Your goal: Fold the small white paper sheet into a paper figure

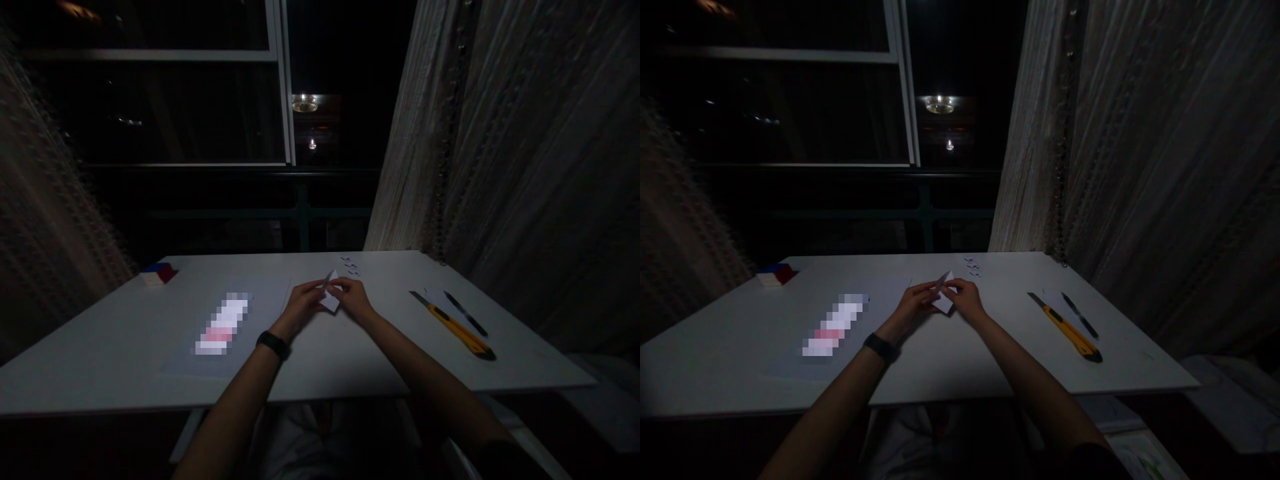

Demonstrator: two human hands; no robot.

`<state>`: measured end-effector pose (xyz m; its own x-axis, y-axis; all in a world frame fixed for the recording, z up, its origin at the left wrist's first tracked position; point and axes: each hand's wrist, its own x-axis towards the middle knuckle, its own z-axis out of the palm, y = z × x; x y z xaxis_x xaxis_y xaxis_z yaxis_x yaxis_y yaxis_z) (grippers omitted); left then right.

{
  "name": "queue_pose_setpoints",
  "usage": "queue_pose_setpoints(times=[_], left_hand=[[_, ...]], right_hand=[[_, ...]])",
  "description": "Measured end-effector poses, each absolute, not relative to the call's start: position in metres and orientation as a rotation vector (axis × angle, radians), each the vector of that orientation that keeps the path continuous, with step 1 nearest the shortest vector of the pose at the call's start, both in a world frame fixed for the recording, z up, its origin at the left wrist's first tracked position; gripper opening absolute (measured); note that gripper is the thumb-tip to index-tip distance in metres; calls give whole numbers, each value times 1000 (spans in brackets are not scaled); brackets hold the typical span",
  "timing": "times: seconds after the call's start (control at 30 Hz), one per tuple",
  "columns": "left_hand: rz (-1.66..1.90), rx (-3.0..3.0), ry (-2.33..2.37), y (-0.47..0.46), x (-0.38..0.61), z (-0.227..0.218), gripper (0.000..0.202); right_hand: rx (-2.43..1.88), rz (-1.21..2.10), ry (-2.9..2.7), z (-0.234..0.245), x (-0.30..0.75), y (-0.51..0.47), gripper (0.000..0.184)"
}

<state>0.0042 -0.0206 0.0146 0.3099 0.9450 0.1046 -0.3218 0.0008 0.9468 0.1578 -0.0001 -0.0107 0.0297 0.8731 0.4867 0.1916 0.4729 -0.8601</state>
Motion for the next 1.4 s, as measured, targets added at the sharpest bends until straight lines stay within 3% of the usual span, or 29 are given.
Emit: queue_pose_setpoints(times=[0.13, 0.4, 0.47, 0.63, 0.77, 1.4], left_hand=[[1208, 1212, 820, -18, 7, 12, 26], [1264, 1113, 864, -16, 6, 9, 43], [1273, 1105, 857, -16, 6, 9, 44], [1230, 1146, 804, -17, 5, 9, 32], [1216, 1148, 798, -20, 6, 13, 29], [1282, 1090, 863, -16, 5, 11, 29]], right_hand=[[-973, 728, -1387, -8, 156, -2, 23], [-875, 993, -1179, -4, 155, -6, 66], [-880, 1039, -1148, -3, 156, -6, 63], [-863, 1133, -1126, -1, 157, -6, 31], [-899, 1129, -1120, 0, 158, -7, 21], [-928, 1216, -1046, 1, 158, -9, 22]])
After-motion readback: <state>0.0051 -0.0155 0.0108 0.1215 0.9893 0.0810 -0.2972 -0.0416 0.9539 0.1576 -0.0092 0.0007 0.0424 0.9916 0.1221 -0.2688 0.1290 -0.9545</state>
